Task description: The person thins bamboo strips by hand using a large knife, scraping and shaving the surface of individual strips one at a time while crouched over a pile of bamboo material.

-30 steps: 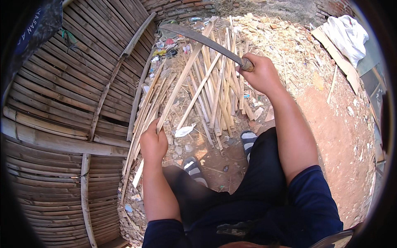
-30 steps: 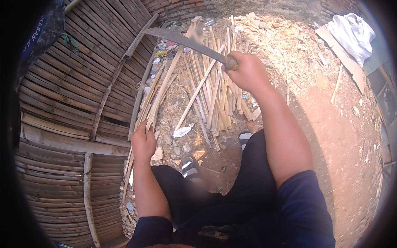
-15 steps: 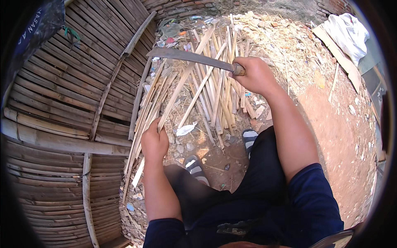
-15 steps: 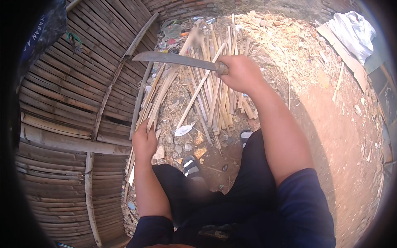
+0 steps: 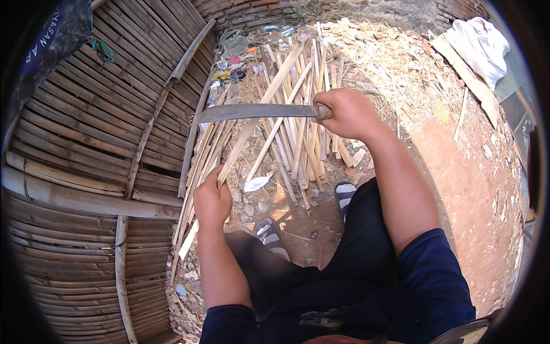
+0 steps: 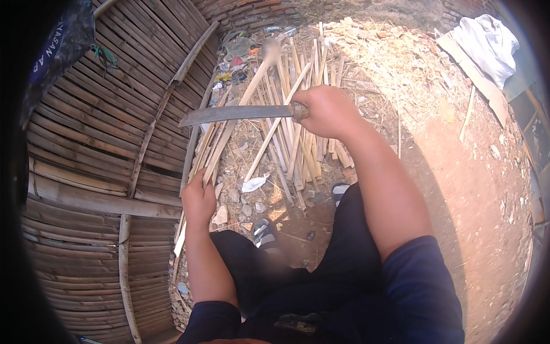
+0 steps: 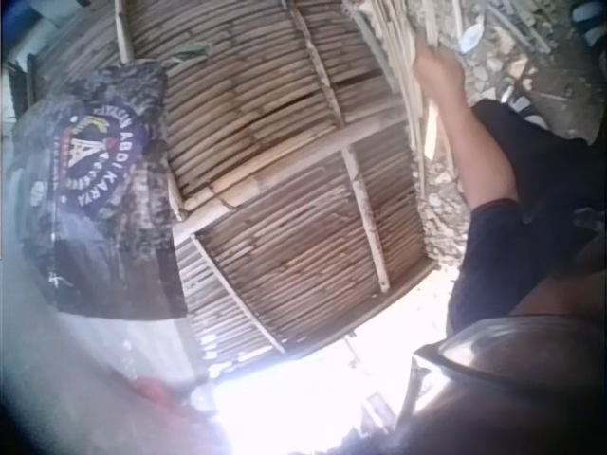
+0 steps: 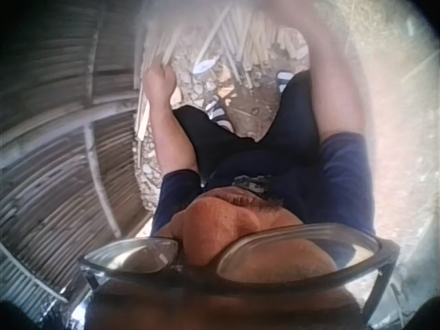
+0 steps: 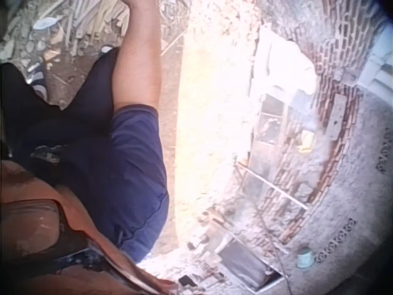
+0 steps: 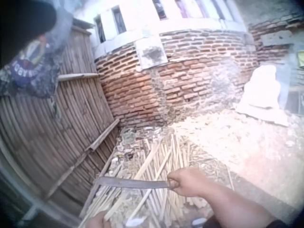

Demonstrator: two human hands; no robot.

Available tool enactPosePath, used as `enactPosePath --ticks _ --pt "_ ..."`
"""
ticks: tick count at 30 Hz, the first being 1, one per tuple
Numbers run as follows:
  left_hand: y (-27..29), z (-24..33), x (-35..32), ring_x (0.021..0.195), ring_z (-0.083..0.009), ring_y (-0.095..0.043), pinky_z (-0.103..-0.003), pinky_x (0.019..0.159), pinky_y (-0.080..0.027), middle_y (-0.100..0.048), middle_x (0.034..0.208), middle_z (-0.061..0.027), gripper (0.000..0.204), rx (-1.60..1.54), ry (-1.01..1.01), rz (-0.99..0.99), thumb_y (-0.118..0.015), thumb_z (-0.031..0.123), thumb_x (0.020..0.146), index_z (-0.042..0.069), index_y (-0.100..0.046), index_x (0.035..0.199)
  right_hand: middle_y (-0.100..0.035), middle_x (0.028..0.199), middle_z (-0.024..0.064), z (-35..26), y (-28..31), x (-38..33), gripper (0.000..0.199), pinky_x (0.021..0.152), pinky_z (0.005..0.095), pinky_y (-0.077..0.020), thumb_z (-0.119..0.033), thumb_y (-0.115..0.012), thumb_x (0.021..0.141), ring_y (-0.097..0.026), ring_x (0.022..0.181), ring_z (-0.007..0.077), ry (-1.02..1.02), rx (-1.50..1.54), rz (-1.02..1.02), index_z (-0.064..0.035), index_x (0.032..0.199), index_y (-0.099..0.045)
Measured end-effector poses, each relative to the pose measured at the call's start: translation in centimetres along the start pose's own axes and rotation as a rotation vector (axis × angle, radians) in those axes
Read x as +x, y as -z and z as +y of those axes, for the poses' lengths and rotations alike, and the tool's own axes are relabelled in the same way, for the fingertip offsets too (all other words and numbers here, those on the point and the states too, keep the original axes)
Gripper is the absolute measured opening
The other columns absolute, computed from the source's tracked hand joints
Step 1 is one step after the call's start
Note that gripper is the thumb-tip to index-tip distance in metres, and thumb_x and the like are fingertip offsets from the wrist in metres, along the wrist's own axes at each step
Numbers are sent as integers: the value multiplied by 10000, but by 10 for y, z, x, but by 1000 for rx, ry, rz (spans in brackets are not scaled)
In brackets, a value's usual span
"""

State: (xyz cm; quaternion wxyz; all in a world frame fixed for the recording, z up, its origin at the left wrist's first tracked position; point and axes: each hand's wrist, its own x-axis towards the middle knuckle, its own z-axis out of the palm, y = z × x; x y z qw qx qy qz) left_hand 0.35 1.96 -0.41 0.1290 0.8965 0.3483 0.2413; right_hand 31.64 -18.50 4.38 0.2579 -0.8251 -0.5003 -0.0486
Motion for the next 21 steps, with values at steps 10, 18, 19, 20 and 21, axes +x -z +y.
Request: enactPosePath --ticks 10,18,19,20,21 --pt "2 -7 3 810 -440 -721 -499 740 -562 -733 893 -262 386 -10 -51 7 -652 85 877 65 -746 1251 -749 921 184 30 19 -3 276 812 504 -564 -333 -804 896 -720 906 397 -240 69 5 -103 1041 -753" --pt "4 -9 2 780 -439 -718 -502 722 -561 -730 871 -260 384 30 -56 34 -652 88 873 70 -753 1243 -726 840 183 29 9 1 274 736 463 -540 -276 -852 848 -697 795 383 -108 103 158 -68 990 -746" --pt "4 -10 2 783 -439 -719 -503 725 -562 -730 872 -260 385 35 -54 28 -653 90 873 72 -754 1244 -716 829 174 39 14 2 279 724 450 -525 -280 -853 855 -675 761 355 -271 170 49 -61 989 -742" --pt "3 -9 3 787 -438 -720 -504 728 -562 -731 873 -259 386 38 -51 23 -654 93 872 74 -754 1244 -713 826 172 44 13 3 278 721 447 -522 -277 -852 856 -670 756 347 -287 160 92 -62 992 -742" --pt "3 -7 3 794 -439 -721 -505 732 -563 -731 875 -260 387 29 -39 16 -652 94 872 75 -754 1244 -709 823 170 52 12 1 276 719 445 -519 -274 -852 857 -665 751 338 -303 149 135 -62 996 -743"
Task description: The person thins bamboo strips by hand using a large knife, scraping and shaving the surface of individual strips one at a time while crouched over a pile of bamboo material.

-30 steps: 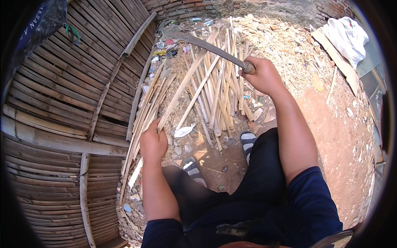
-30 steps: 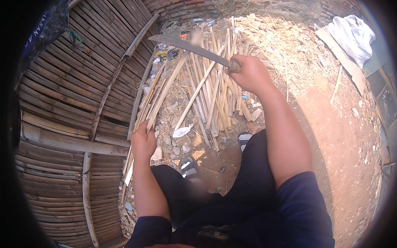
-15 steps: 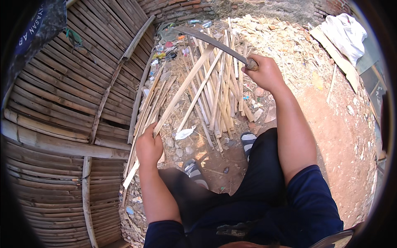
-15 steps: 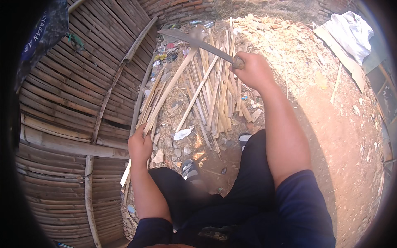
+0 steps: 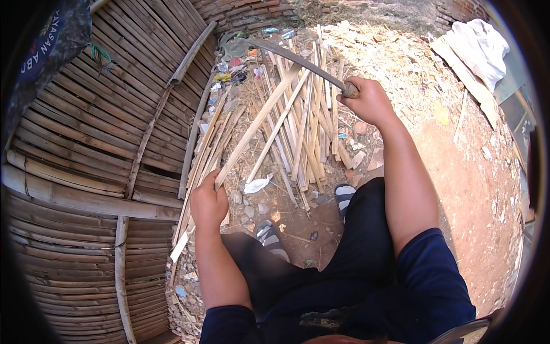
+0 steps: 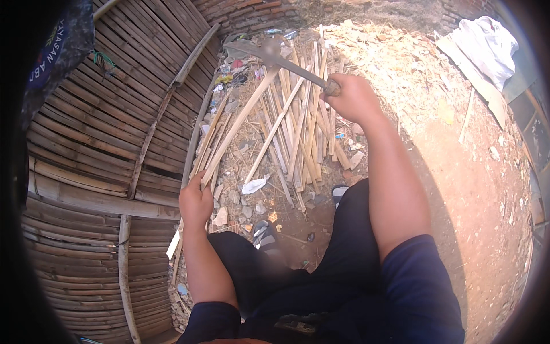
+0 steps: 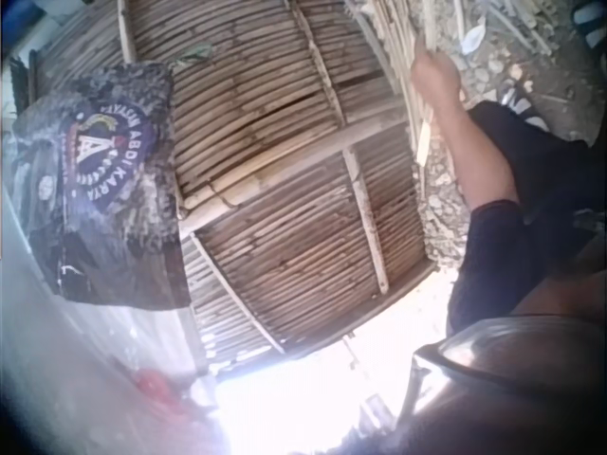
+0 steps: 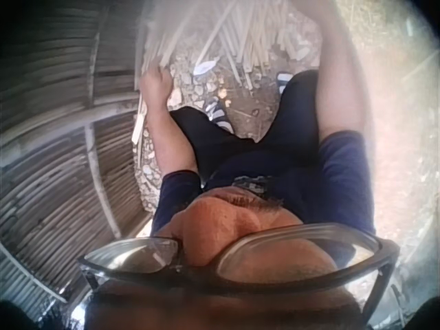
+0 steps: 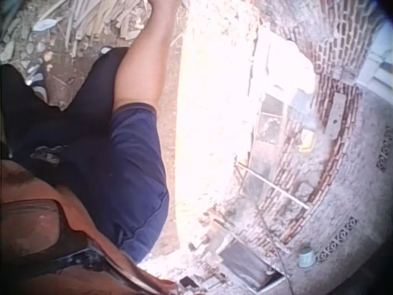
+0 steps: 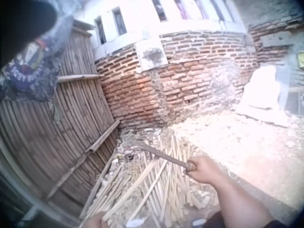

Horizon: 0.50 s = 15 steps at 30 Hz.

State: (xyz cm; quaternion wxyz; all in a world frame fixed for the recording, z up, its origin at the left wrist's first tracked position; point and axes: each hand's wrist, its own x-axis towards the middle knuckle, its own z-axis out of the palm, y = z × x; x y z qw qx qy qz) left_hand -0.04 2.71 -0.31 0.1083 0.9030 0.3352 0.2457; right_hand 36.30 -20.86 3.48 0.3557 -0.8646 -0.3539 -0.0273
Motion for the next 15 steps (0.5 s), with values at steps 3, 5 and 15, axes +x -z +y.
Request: enactPosePath --ticks 3,5,15 --pt "0 4 -1 815 -441 -724 -508 746 -565 -732 883 -262 387 -7 15 -14 -644 98 875 76 -753 1246 -707 824 176 -5 1 -6 285 724 446 -520 -278 -848 861 -665 760 342 5 13 -5 -59 1008 -742" --pt "-1 2 0 832 -443 -726 -508 757 -567 -734 892 -264 386 8 -11 -13 -636 99 879 75 -753 1246 -712 831 188 -10 -1 -9 288 728 449 -522 -279 -846 861 -671 775 364 61 8 -70 -58 1014 -743" --pt "-1 2 -2 813 -445 -722 -505 746 -566 -730 878 -261 388 -8 -1 -3 -637 93 876 75 -747 1248 -722 840 185 -37 -18 -16 311 735 494 -541 -322 -845 862 -698 817 408 263 -76 -126 -52 953 -720"
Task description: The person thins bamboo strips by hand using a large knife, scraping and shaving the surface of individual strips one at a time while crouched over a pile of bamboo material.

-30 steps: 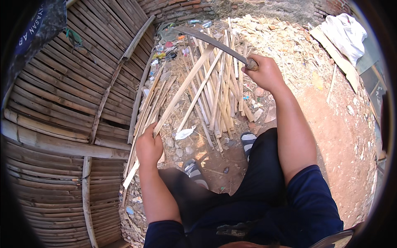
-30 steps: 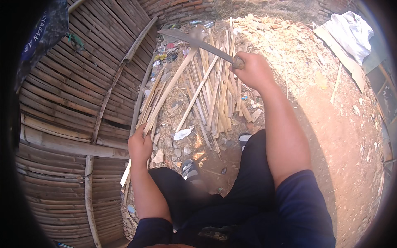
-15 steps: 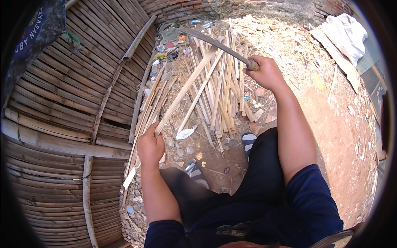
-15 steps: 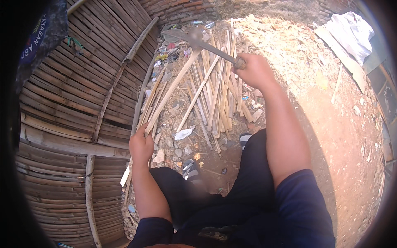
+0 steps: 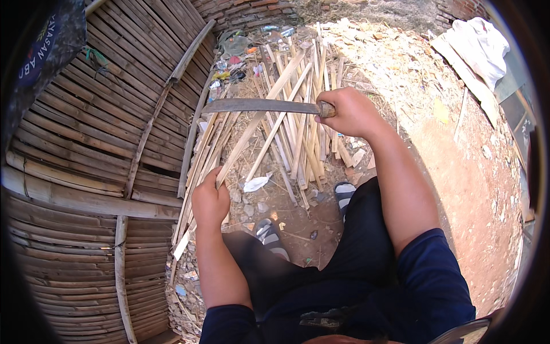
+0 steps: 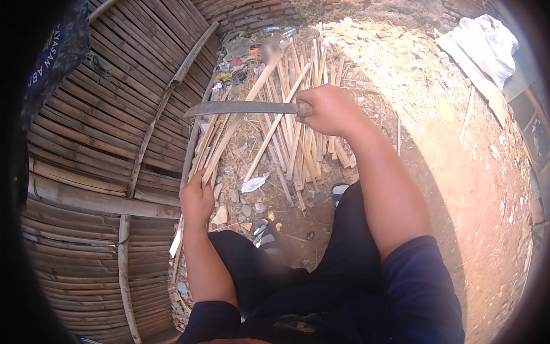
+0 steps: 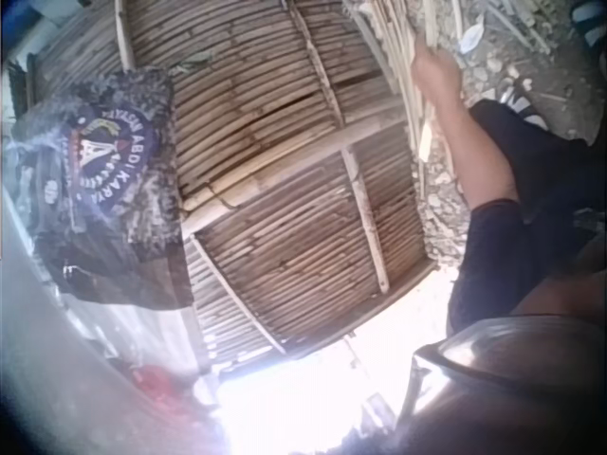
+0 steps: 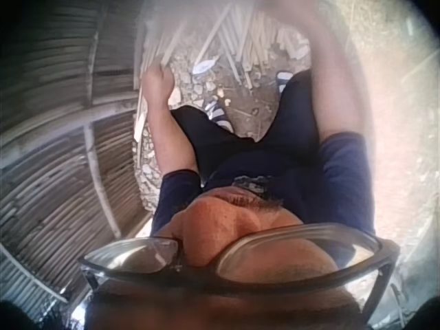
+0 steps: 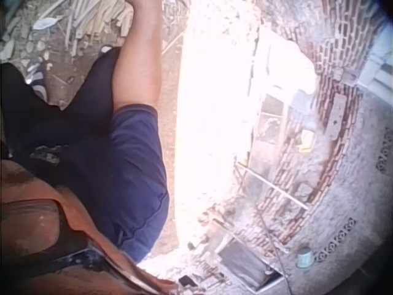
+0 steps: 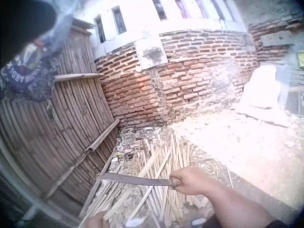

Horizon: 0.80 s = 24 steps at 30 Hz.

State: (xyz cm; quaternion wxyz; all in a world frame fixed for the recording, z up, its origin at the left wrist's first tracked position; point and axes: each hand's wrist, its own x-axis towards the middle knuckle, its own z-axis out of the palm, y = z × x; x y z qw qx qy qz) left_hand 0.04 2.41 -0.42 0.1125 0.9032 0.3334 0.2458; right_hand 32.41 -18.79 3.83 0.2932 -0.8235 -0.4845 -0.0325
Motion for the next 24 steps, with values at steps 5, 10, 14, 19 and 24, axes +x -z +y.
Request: enactPosePath --ticks 5,10,14,19,24 --pt "0 -4 1 774 -435 -716 -507 719 -559 -727 851 -250 391 -2 2 14 -653 95 867 77 -749 1245 -687 774 178 28 9 2 271 695 452 -512 -274 -843 873 -649 726 387 -179 68 211 -45 962 -726" --pt "-3 4 2 778 -436 -715 -512 727 -559 -728 854 -251 398 20 10 45 -652 104 869 76 -746 1254 -703 801 180 14 9 -2 276 708 477 -525 -294 -836 877 -675 765 401 -111 53 95 -57 964 -724" --pt "-4 12 1 775 -440 -712 -519 734 -560 -732 856 -247 397 56 22 80 -652 112 872 77 -749 1255 -718 840 180 -6 -3 -1 278 731 518 -532 -311 -837 863 -694 827 416 67 -53 -116 -80 968 -724" --pt "-5 8 1 769 -445 -710 -522 728 -562 -732 854 -251 400 93 12 108 -657 115 868 76 -750 1255 -735 886 176 -13 -6 2 287 744 520 -539 -329 -836 868 -706 862 406 40 -32 -99 -91 987 -730" --pt "-4 7 1 770 -447 -711 -525 727 -564 -733 860 -259 400 108 22 102 -656 110 863 62 -749 1249 -741 876 174 12 4 7 299 746 472 -547 -328 -842 879 -711 823 382 -235 50 90 -77 1014 -749"
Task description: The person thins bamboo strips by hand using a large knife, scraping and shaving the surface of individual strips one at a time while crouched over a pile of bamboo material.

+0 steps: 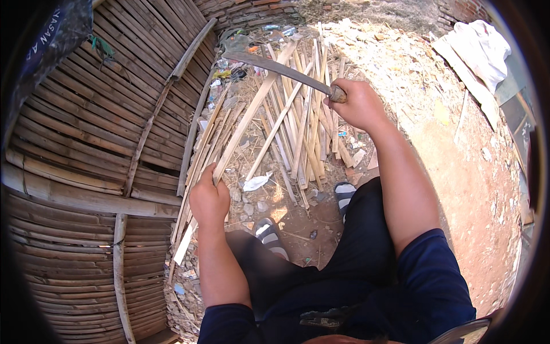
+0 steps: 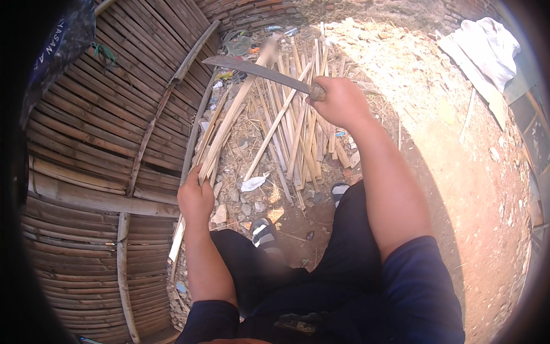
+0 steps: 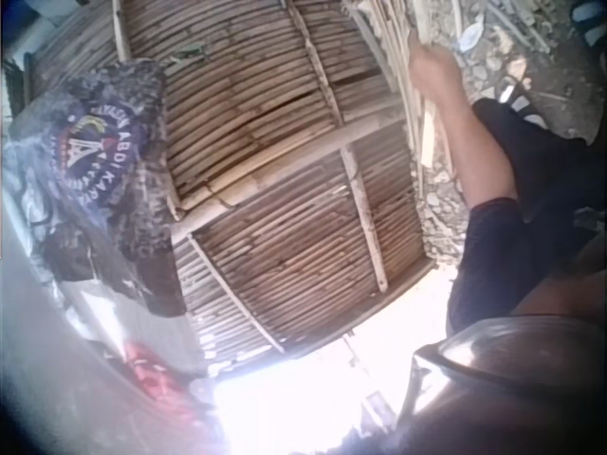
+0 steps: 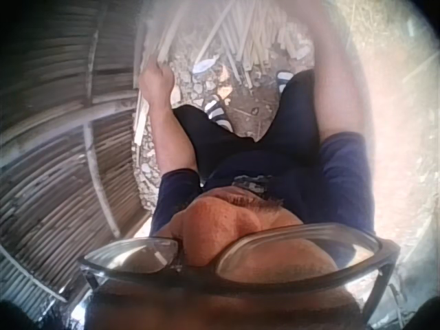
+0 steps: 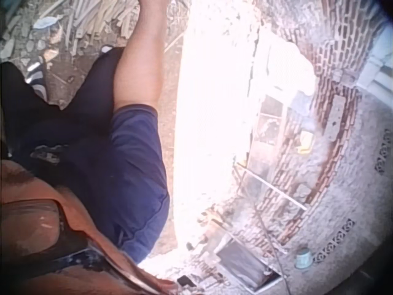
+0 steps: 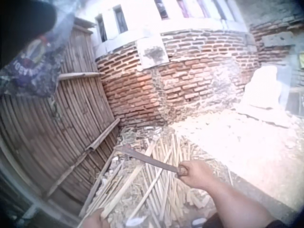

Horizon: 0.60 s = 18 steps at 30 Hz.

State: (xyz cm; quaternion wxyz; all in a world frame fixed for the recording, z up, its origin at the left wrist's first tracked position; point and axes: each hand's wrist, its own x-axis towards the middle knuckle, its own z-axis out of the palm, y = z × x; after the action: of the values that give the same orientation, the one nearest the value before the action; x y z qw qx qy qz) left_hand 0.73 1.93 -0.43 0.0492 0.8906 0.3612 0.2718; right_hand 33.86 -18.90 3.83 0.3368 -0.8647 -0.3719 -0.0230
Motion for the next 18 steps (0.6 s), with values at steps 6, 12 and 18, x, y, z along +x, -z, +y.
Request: enactPosePath --ticks 6,12,18 --pt "-1 5 1 775 -447 -714 -519 727 -569 -737 869 -258 398 -18 -17 6 -660 108 857 59 -753 1241 -730 856 179 4 -3 -8 268 734 475 -543 -295 -838 865 -702 816 397 180 -21 -30 -75 980 -736" --pt "-1 3 0 765 -438 -716 -514 717 -570 -735 858 -253 404 -13 0 14 -676 107 846 64 -757 1239 -751 926 161 -25 -9 -13 254 781 510 -570 -280 -806 857 -727 927 384 325 -150 -252 -150 1070 -759" --pt "4 -7 1 751 -428 -715 -509 702 -566 -733 839 -243 421 -5 25 8 -690 107 836 74 -754 1251 -713 832 171 5 -2 1 258 730 469 -531 -276 -834 864 -686 798 384 69 -16 0 -60 949 -723"
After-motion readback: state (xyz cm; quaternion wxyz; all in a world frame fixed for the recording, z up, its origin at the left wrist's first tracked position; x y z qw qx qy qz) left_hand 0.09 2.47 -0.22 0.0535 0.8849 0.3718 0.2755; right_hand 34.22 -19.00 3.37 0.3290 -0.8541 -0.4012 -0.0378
